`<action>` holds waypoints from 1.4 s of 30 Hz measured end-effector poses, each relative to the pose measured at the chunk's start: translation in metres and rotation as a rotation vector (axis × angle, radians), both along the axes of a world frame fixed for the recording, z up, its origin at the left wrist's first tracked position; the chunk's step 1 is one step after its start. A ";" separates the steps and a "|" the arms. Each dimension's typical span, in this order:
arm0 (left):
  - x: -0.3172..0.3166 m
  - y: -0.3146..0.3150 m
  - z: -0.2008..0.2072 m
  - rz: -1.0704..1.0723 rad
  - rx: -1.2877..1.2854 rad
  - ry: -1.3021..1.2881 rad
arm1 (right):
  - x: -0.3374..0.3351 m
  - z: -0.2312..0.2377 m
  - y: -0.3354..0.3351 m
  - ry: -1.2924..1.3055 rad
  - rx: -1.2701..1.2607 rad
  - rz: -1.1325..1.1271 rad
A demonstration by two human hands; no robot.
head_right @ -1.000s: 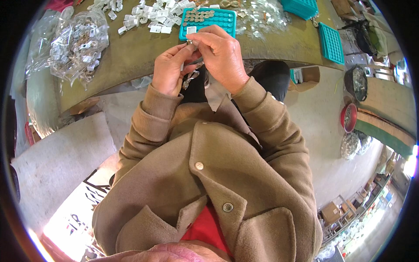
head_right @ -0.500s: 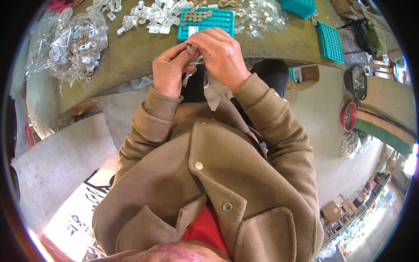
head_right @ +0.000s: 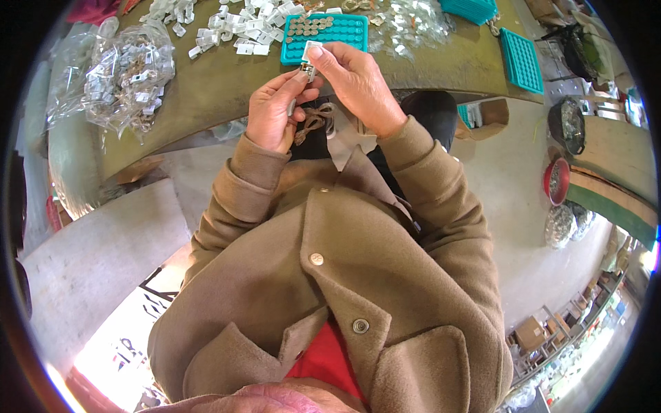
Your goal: The person repeatedly picks small white plastic housings and metal contacts from a table, inserts the contacts into the housings, and places the assembled units into a teal tray. The person also uses a small red light to inspect the interior of some housings during the process.
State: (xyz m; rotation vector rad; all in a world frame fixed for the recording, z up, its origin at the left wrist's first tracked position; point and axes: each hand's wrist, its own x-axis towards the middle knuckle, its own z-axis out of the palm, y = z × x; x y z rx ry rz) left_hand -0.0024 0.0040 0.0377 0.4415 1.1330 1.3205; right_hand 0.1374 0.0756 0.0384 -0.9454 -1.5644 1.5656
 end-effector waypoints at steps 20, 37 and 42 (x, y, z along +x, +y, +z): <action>0.012 -0.004 -0.031 -0.152 -0.223 -0.845 | 0.036 -0.009 -0.009 0.340 -0.429 0.095; 0.042 0.003 -0.025 -0.319 -0.387 -0.452 | 0.074 -0.034 -0.030 -0.409 0.868 -0.172; 0.041 0.004 -0.037 -0.376 -0.287 -0.349 | 0.094 -0.036 -0.017 -0.559 0.913 -0.233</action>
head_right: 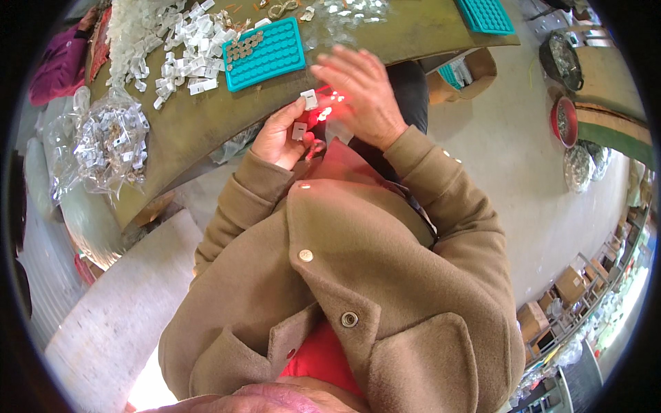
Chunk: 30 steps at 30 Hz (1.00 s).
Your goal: The person repeatedly picks small white plastic housings and metal contacts from a table, inserts the contacts into the housings, and places the assembled units into a teal tray. The person also uses a small red light to inspect the interior of some housings during the process.
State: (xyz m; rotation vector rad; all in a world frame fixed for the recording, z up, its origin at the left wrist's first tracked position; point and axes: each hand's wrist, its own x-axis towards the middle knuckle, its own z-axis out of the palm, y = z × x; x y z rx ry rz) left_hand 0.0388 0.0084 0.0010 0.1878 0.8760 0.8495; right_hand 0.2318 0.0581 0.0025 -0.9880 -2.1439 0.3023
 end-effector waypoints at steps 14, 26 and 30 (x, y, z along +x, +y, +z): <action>-0.005 -0.004 0.002 0.099 0.029 0.040 | 0.006 -0.011 0.029 -0.232 0.192 -0.023; -0.005 -0.011 0.004 0.078 0.021 0.055 | 0.004 -0.010 0.027 -0.253 0.192 0.008; -0.007 -0.014 0.004 0.087 0.003 0.036 | 0.010 -0.016 0.029 -0.180 0.247 0.054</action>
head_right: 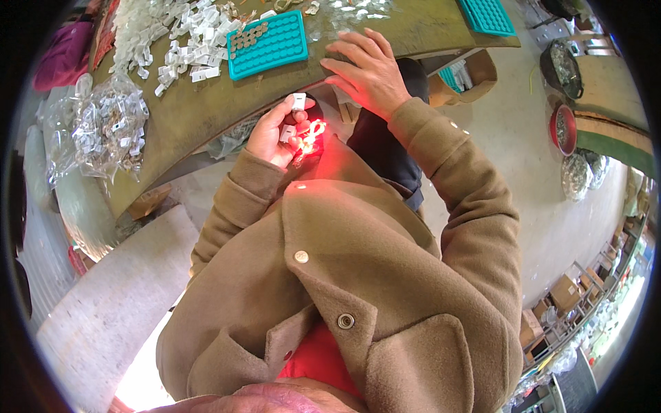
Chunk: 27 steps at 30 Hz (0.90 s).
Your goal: The person repeatedly picks small white plastic housings and metal contacts from a table, inserts the contacts into the housings, and places the assembled units into a teal tray. The person also uses a small red light to inspect the interior of some housings during the process.
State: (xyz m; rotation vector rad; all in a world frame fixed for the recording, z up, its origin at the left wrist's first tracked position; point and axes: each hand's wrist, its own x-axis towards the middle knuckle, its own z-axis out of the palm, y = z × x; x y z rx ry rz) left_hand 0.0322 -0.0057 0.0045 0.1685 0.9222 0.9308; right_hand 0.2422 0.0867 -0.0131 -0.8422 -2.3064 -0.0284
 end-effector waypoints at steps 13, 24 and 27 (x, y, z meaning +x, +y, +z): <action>0.002 -0.004 -0.008 0.008 0.024 -0.088 | -0.012 -0.011 -0.013 0.293 -0.118 0.008; -0.004 -0.004 0.002 0.063 0.090 -0.179 | -0.053 0.022 -0.055 0.794 -0.897 0.148; -0.005 -0.005 0.000 0.050 0.109 -0.273 | -0.059 0.025 -0.055 0.787 -0.849 0.110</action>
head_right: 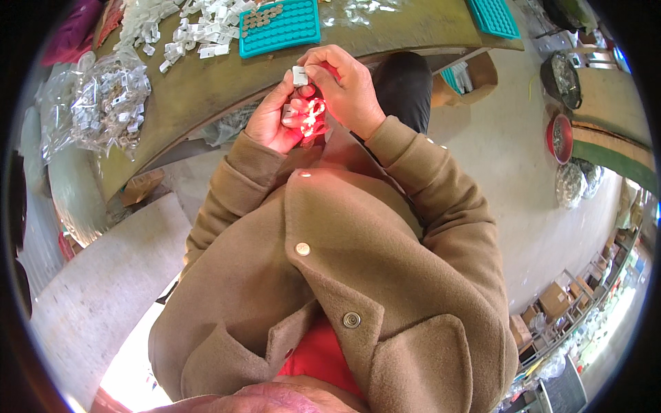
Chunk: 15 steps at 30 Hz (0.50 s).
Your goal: The person repeatedly picks small white plastic housings and metal contacts from a table, inserts the contacts into the housings, and places the assembled units into a teal tray. The person also uses a small red light to inspect the interior of some housings during the process.
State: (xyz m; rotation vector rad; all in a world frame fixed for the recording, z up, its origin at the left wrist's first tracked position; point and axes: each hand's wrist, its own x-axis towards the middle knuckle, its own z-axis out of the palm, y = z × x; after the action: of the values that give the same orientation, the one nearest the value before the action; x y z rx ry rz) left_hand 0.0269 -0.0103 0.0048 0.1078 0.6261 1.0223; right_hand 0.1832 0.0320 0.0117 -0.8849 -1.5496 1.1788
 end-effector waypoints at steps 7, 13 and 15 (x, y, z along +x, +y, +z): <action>-0.005 0.000 0.008 0.015 0.014 0.050 | -0.001 0.002 0.000 -0.022 0.034 0.033; -0.003 -0.001 0.008 0.094 0.087 0.326 | -0.005 0.006 0.003 -0.234 0.196 0.026; -0.012 -0.001 0.010 0.059 0.074 0.306 | -0.010 0.012 0.003 -0.254 0.167 0.058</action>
State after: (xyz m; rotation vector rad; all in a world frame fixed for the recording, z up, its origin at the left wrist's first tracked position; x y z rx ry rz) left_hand 0.0145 -0.0109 0.0147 0.3165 0.8731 1.0955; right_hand 0.1730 0.0351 0.0234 -0.9092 -1.8615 0.9881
